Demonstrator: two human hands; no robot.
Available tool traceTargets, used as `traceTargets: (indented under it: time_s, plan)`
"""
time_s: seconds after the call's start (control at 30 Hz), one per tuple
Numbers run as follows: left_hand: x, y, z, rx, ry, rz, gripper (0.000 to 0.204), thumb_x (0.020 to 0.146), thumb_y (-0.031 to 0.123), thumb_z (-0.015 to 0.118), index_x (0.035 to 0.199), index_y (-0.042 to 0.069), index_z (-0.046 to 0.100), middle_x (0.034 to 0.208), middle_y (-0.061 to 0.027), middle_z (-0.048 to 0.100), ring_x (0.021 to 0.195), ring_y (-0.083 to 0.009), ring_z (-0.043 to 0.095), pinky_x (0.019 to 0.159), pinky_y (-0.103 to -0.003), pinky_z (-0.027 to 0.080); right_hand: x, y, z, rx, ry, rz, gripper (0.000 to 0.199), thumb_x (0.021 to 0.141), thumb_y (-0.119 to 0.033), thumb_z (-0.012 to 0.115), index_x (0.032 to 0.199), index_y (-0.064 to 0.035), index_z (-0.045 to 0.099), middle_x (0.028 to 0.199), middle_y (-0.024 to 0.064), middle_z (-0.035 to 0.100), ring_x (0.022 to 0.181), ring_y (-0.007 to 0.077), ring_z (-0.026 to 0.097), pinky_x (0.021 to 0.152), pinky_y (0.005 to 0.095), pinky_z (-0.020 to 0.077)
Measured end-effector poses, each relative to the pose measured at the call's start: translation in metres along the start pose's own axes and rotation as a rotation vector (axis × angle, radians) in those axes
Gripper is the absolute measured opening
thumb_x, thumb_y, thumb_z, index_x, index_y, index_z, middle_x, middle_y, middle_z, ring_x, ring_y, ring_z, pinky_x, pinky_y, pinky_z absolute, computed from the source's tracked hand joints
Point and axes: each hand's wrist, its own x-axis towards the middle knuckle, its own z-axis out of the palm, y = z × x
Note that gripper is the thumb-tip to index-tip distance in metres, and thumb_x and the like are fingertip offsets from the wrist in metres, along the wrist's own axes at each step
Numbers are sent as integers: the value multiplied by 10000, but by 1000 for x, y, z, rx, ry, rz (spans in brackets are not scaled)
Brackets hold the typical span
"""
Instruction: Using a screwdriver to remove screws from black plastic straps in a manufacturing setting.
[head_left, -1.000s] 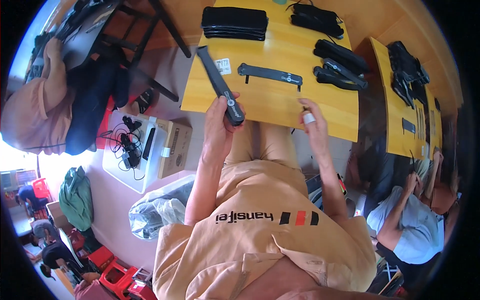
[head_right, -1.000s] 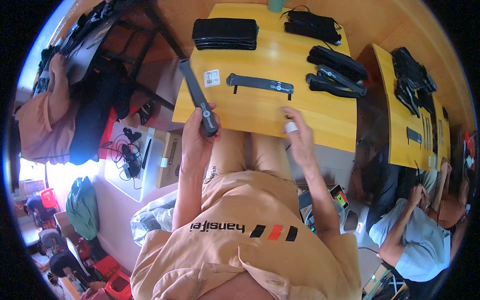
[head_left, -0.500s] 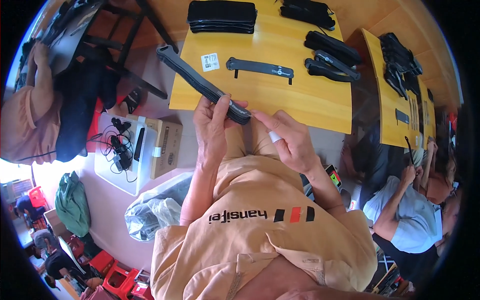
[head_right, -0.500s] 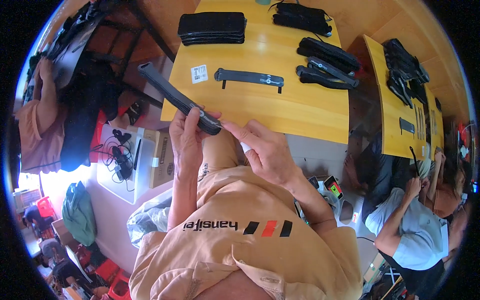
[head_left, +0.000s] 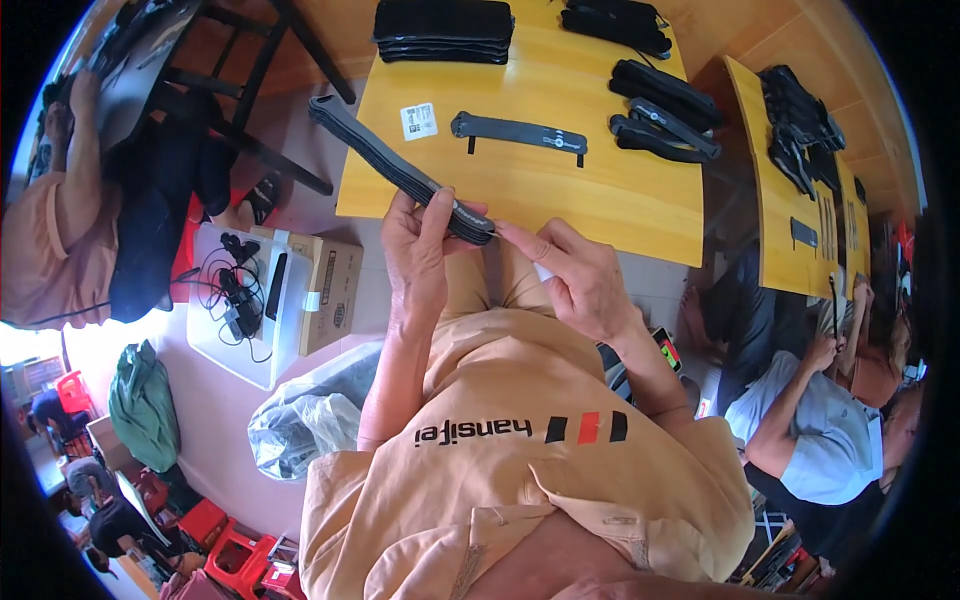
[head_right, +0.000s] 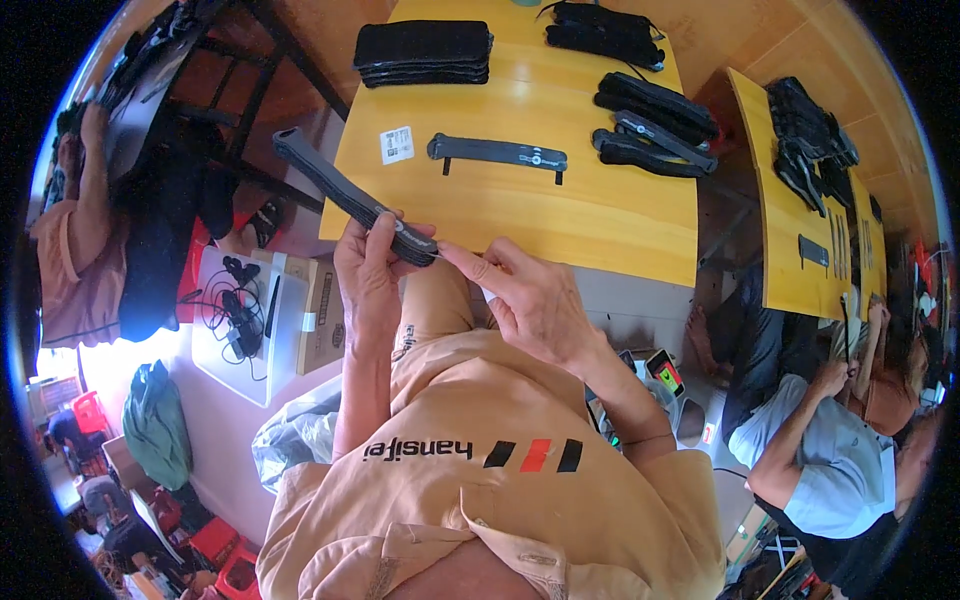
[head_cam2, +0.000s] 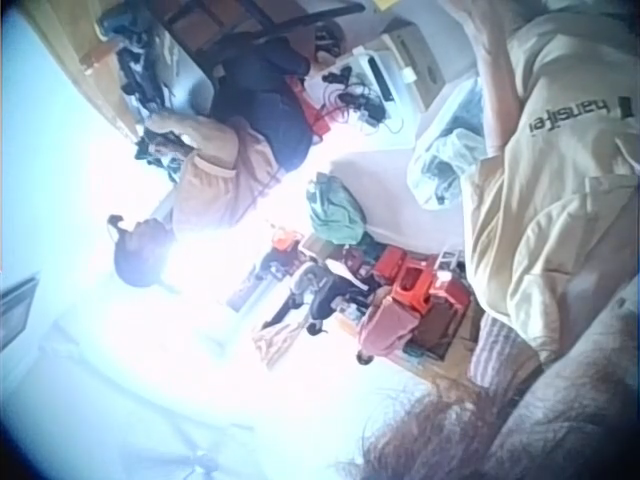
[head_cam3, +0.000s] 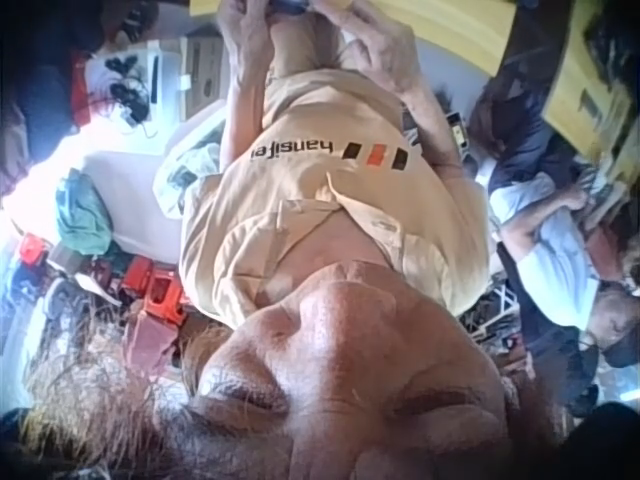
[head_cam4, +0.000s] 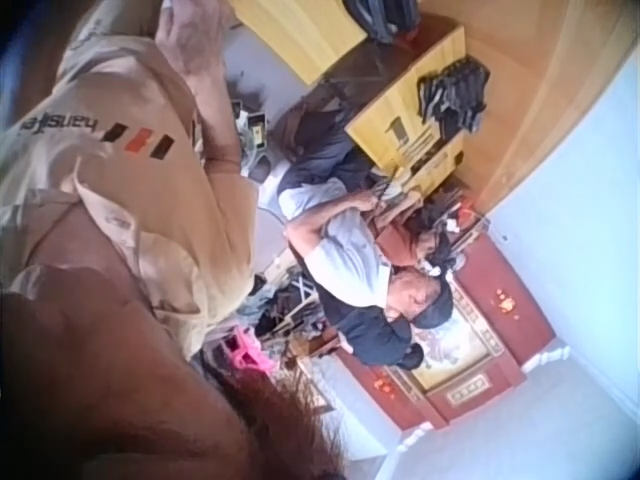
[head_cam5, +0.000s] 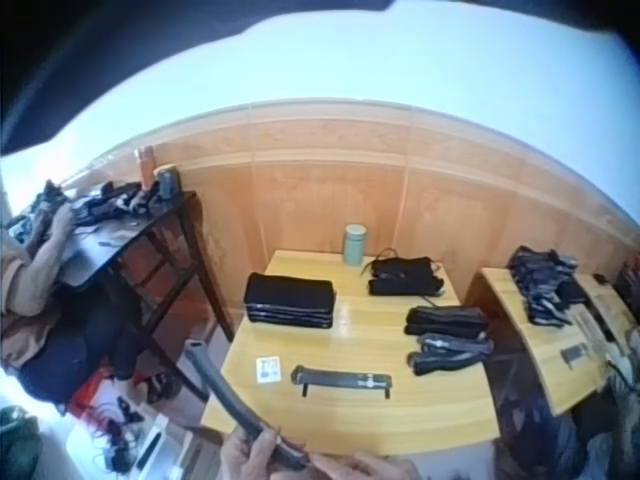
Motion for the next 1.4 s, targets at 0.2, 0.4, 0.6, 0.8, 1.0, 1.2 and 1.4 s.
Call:
traceTargets:
  time_s: [0.2, 0.4, 0.6, 0.8, 1.0, 1.2, 1.4]
  plan:
    - [0, 0, 2, 21, 20, 3, 177, 882, 177, 516, 940, 10, 523, 763, -129, 646, 604, -138, 630, 503, -210, 517, 0, 0, -1, -152, 17, -23, 605, 660, 27, 581, 1219, -197, 517, 743, 55, 486, 615, 227, 535, 528, 327, 468]
    - [-2, -2, 4, 20, 38, 26, 181, 878, 181, 526, 943, 13, 523, 758, -128, 643, 605, -141, 630, 499, -215, 517, -2, 2, 0, -192, 45, -32, 604, 651, 24, 588, 1207, -205, 532, 734, 53, 481, 605, 219, 534, 518, 318, 470]
    - [-6, -7, 9, 127, 79, 241, 138, 874, 116, 521, 939, -4, 499, 761, -115, 638, 659, -131, 627, 555, -207, 506, -1, -3, -1, -232, 36, -10, 587, 664, 1, 578, 1213, -201, 525, 731, 50, 486, 625, 210, 537, 544, 315, 476]
    - [0, -21, 13, 93, 108, 358, 142, 827, 25, 574, 912, 9, 461, 742, -63, 601, 690, -102, 608, 594, -198, 483, -3, -17, 5, -352, -2, 46, 551, 695, -41, 561, 1228, -168, 506, 780, 36, 512, 700, 201, 543, 615, 310, 486]
    - [2, -29, 17, 133, 194, 342, 139, 855, 108, 557, 865, 23, 447, 691, -45, 579, 591, -67, 542, 531, -184, 432, -8, -22, 15, -316, 27, 87, 558, 687, -32, 564, 1231, -137, 498, 824, 41, 543, 748, 205, 561, 607, 302, 503]
    - [1, -28, 16, 90, 179, 165, 175, 891, 189, 495, 864, 16, 508, 677, -28, 550, 589, -60, 511, 522, -195, 399, -5, -20, 15, -235, 69, 100, 516, 720, 20, 516, 1213, -131, 514, 876, 48, 588, 752, 238, 585, 577, 322, 504]
    - [1, -37, 14, 80, 191, 243, 172, 889, 165, 472, 844, 5, 517, 730, -38, 523, 616, -77, 510, 562, -209, 403, -7, -22, 15, -233, -12, 128, 577, 692, -11, 554, 1249, -142, 478, 783, 64, 540, 734, 223, 577, 601, 328, 504]
